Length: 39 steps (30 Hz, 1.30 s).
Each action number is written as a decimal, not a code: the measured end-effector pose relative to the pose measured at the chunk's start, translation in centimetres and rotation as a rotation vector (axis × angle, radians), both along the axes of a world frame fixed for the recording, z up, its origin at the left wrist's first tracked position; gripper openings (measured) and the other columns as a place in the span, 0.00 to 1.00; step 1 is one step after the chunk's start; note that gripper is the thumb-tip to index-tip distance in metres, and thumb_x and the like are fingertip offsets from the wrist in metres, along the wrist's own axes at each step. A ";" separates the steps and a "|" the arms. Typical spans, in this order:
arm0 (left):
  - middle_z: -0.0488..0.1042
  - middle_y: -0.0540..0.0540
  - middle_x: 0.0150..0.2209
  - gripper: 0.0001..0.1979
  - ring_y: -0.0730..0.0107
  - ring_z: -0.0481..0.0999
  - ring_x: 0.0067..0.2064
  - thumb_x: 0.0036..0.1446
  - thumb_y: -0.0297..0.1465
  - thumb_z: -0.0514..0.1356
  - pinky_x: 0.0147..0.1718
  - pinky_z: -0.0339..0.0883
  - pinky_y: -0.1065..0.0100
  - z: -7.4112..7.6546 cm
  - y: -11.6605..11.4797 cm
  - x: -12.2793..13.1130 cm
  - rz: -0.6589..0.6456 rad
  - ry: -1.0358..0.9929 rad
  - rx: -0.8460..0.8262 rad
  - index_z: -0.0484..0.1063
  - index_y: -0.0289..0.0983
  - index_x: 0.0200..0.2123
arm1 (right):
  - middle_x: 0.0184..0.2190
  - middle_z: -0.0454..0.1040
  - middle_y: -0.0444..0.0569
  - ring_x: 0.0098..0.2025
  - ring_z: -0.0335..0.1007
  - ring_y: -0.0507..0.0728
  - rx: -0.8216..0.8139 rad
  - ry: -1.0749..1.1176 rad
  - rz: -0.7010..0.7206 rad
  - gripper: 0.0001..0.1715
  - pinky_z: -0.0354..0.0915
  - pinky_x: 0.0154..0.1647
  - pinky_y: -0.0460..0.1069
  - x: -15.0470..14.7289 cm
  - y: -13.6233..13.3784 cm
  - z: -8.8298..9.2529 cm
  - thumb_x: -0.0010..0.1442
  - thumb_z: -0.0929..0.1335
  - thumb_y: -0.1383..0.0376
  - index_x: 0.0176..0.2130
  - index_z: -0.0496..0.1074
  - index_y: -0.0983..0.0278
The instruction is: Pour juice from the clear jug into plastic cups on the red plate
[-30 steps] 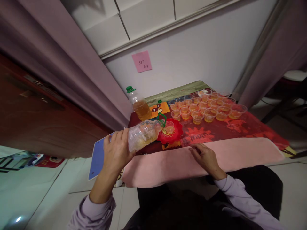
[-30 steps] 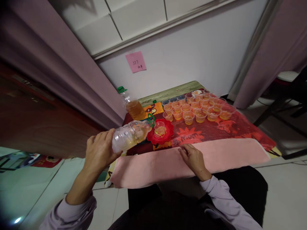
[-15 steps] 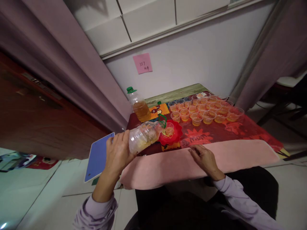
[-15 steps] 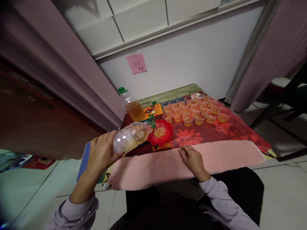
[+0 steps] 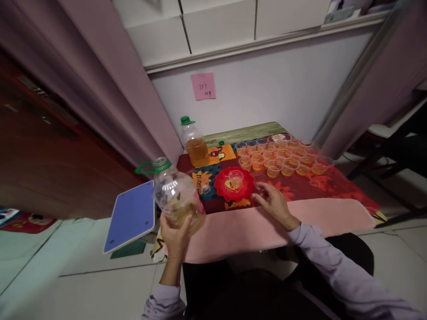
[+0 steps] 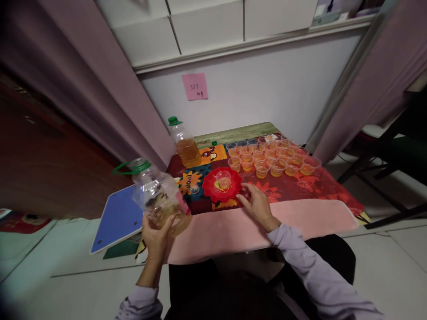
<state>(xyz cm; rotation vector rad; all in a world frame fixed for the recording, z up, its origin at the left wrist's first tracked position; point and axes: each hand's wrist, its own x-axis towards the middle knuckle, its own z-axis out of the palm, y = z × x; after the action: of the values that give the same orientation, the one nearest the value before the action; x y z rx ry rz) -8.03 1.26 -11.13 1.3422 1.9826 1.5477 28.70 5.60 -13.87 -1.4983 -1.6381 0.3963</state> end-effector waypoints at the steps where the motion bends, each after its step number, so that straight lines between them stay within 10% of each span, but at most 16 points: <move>1: 0.78 0.36 0.58 0.43 0.48 0.82 0.57 0.49 0.52 0.73 0.61 0.76 0.47 -0.8 -0.4 0.0 0.018 -0.019 0.023 0.66 0.38 0.62 | 0.47 0.84 0.57 0.41 0.82 0.63 0.018 -0.049 0.020 0.26 0.76 0.45 0.56 -0.5 1.1 0.7 0.68 0.72 0.49 0.58 0.79 0.62; 7: 0.75 0.34 0.58 0.51 0.44 0.80 0.59 0.44 0.56 0.74 0.62 0.75 0.45 -3.8 -0.8 -1.0 0.002 0.022 0.018 0.60 0.38 0.63 | 0.63 0.77 0.66 0.63 0.76 0.72 -0.098 -0.308 0.007 0.39 0.70 0.63 0.64 -4.7 6.9 3.0 0.65 0.76 0.47 0.66 0.72 0.65; 14: 0.73 0.34 0.57 0.53 0.37 0.78 0.61 0.40 0.60 0.73 0.61 0.75 0.39 -4.4 -0.3 -1.7 0.041 0.080 0.000 0.60 0.40 0.62 | 0.63 0.77 0.68 0.61 0.77 0.72 -0.267 -0.366 -0.053 0.38 0.69 0.61 0.63 -7.4 9.1 3.1 0.66 0.76 0.51 0.66 0.70 0.67; 22: 0.71 0.29 0.64 0.56 0.35 0.75 0.67 0.41 0.58 0.74 0.65 0.72 0.38 -4.3 -0.5 -1.5 -0.015 0.045 -0.004 0.56 0.39 0.66 | 0.53 0.81 0.64 0.52 0.79 0.70 0.031 -0.171 -0.148 0.36 0.72 0.55 0.62 -1.6 9.0 3.8 0.63 0.73 0.45 0.60 0.72 0.66; 28: 0.72 0.27 0.64 0.56 0.32 0.76 0.65 0.40 0.56 0.74 0.63 0.73 0.36 -4.4 -0.4 -1.4 0.004 0.018 -0.006 0.57 0.38 0.66 | 0.75 0.60 0.74 0.75 0.57 0.78 0.115 -0.385 -0.250 0.35 0.52 0.74 0.74 4.1 9.1 2.6 0.61 0.75 0.49 0.58 0.73 0.67; 39: 0.76 0.33 0.55 0.59 0.38 0.80 0.57 0.32 0.60 0.76 0.57 0.76 0.40 -5.2 0.0 -1.9 0.042 0.004 0.025 0.61 0.37 0.63 | 0.81 0.50 0.66 0.82 0.42 0.76 0.057 -0.540 -0.254 0.32 0.35 0.79 0.77 4.4 10.4 -1.3 0.64 0.73 0.47 0.58 0.76 0.65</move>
<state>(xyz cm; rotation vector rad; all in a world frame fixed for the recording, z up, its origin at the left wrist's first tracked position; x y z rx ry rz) -9.94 1.21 -16.28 1.3227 2.0125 1.5950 33.11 16.04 -15.18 -1.8459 -1.8052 -0.2151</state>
